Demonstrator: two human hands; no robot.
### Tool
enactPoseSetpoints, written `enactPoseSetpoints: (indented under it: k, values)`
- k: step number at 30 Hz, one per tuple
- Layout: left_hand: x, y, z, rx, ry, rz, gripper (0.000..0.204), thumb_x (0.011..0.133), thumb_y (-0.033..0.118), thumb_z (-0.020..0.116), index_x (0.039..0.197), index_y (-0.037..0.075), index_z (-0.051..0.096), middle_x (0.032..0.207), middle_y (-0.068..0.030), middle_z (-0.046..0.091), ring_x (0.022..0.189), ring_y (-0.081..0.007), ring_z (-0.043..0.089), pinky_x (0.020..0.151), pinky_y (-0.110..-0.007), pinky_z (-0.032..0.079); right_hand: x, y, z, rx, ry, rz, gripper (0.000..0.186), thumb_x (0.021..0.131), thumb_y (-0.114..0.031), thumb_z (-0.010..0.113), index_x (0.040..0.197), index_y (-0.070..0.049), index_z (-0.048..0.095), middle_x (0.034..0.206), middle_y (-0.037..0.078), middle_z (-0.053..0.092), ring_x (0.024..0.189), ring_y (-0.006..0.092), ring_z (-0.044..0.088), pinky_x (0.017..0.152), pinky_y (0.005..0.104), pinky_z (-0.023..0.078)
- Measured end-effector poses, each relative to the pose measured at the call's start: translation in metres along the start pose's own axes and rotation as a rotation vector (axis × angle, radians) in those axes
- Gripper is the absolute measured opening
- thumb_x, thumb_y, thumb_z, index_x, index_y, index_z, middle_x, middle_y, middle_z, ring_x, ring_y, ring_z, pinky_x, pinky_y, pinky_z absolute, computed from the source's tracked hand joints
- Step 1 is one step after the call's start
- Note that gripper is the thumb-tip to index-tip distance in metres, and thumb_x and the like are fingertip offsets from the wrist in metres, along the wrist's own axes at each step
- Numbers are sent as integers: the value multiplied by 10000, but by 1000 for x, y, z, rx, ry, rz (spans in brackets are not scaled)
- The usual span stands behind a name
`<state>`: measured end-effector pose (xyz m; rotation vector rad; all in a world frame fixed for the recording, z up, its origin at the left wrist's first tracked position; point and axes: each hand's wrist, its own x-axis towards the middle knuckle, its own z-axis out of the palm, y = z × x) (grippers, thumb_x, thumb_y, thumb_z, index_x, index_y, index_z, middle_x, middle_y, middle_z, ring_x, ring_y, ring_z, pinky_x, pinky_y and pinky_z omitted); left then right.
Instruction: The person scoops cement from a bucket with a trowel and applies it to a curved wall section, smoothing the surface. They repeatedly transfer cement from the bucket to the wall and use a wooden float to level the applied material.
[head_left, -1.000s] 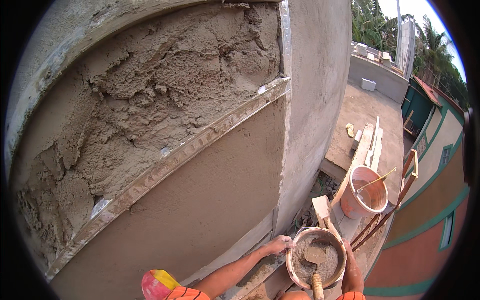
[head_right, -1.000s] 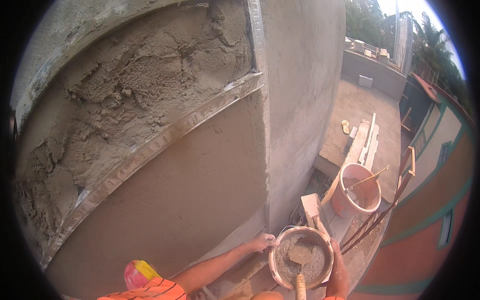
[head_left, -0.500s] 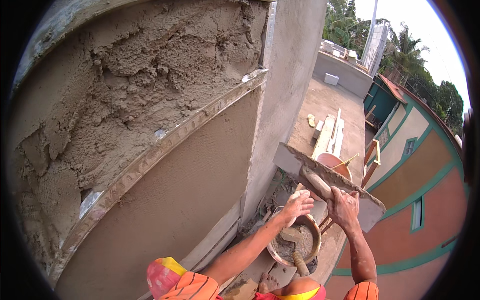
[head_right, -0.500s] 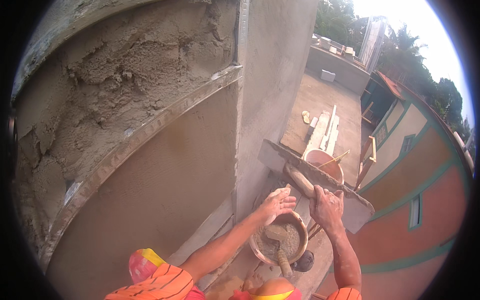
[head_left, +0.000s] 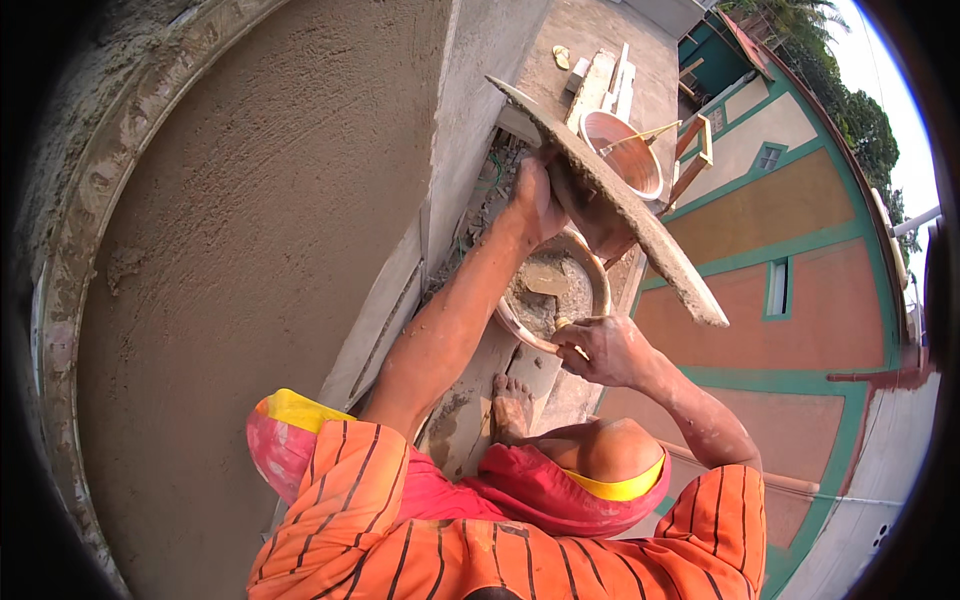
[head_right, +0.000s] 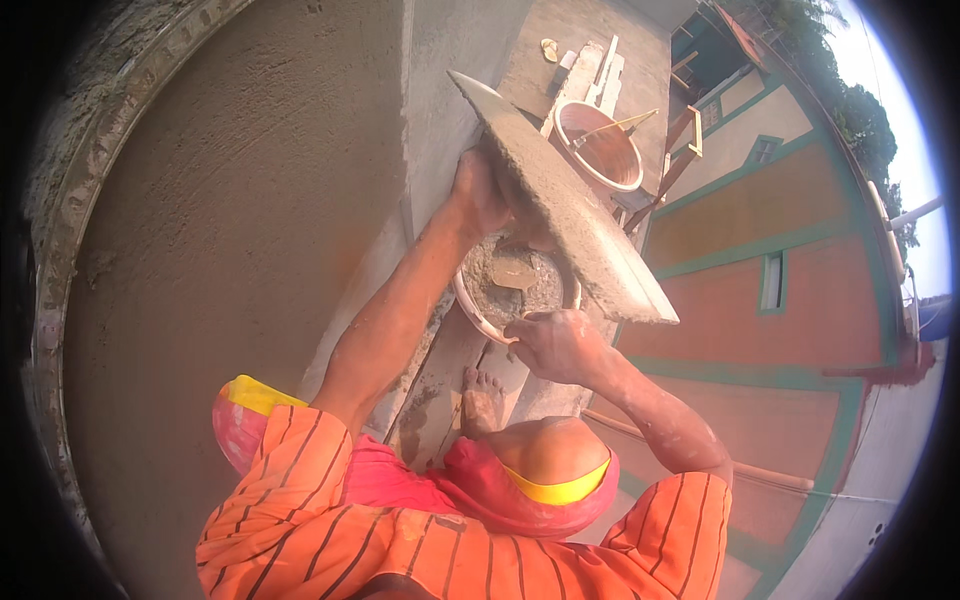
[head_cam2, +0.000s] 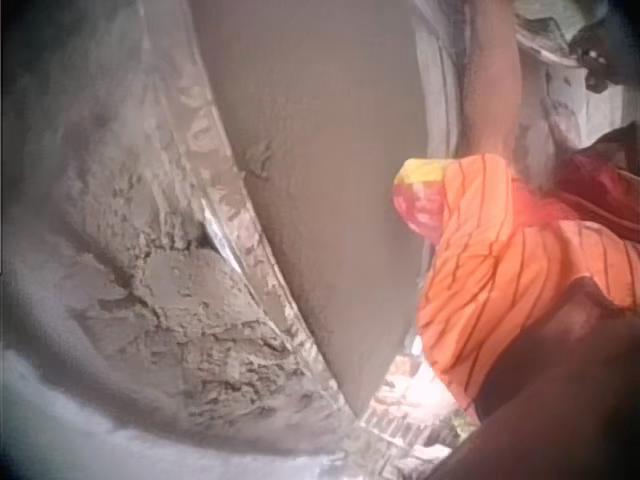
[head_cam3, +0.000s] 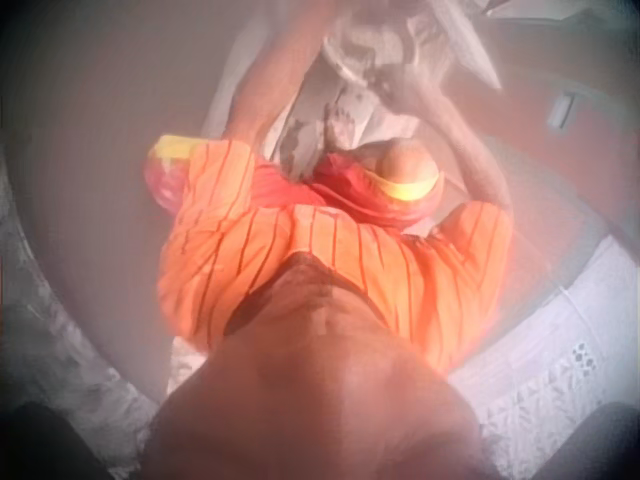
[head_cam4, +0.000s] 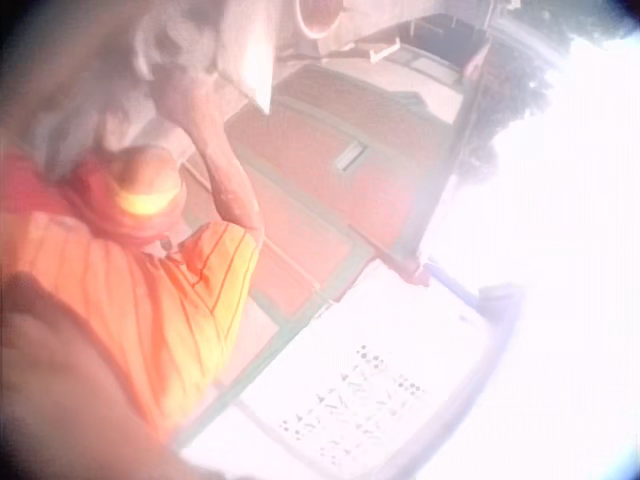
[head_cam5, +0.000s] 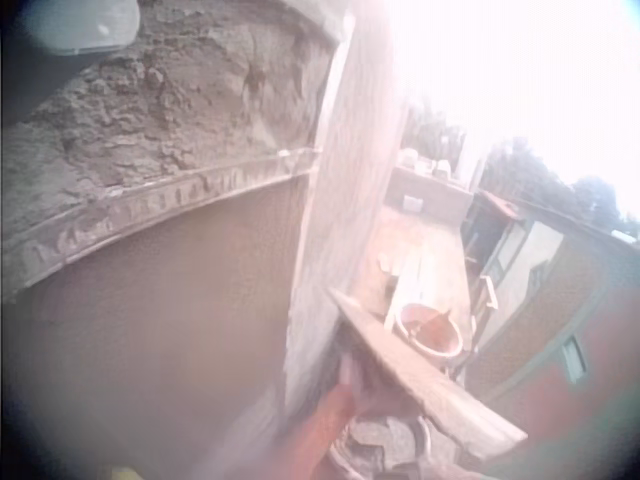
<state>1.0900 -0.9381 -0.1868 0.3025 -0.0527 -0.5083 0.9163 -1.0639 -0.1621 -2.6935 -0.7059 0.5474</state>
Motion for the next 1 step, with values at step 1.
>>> enactPoseSetpoints:
  k: [1]
  values:
    - [-12,5,-4,201,25,17,441,989,400,359,1204,59,536,1149,-91,621,1067,-226,591,936,-392,491,2,17,3,-70,25,166,211,838,-210,600,990,-78,662,824,125,656,801,337,647,705,446,519]
